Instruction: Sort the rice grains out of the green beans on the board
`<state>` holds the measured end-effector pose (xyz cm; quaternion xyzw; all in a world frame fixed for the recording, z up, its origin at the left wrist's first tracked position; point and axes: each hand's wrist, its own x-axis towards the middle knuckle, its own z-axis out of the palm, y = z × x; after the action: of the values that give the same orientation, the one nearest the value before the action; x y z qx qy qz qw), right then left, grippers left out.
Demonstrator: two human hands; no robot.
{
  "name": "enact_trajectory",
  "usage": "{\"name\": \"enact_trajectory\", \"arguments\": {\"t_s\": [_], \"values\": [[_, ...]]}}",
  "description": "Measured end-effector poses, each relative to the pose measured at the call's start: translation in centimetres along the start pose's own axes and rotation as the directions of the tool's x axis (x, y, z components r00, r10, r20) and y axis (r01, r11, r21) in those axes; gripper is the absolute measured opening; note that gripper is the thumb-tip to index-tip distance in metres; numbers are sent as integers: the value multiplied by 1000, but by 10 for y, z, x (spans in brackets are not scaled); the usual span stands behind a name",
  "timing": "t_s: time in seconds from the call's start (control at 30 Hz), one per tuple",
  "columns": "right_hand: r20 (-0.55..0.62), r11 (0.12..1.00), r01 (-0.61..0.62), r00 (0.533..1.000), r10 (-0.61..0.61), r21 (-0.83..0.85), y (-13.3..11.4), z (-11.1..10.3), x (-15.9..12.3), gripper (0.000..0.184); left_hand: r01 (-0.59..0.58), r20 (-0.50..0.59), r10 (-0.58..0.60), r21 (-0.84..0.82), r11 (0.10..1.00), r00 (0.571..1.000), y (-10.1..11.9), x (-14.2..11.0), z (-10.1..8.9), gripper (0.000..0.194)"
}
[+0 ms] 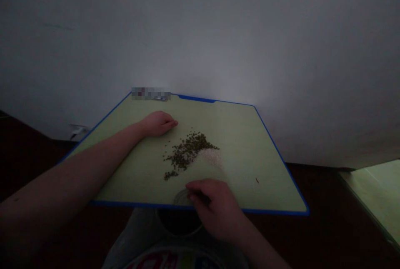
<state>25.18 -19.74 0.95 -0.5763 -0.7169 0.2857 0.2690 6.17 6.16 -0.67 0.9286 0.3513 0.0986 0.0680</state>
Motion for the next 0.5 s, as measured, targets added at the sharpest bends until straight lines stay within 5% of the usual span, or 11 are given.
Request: {"name": "enact_trajectory", "arguments": {"t_s": [0.5], "values": [[-129,993,1,992,-16,-117,-6,12,21,27,-8,-13,8,-25,1000,1000,1,-1,-2,57]]}}
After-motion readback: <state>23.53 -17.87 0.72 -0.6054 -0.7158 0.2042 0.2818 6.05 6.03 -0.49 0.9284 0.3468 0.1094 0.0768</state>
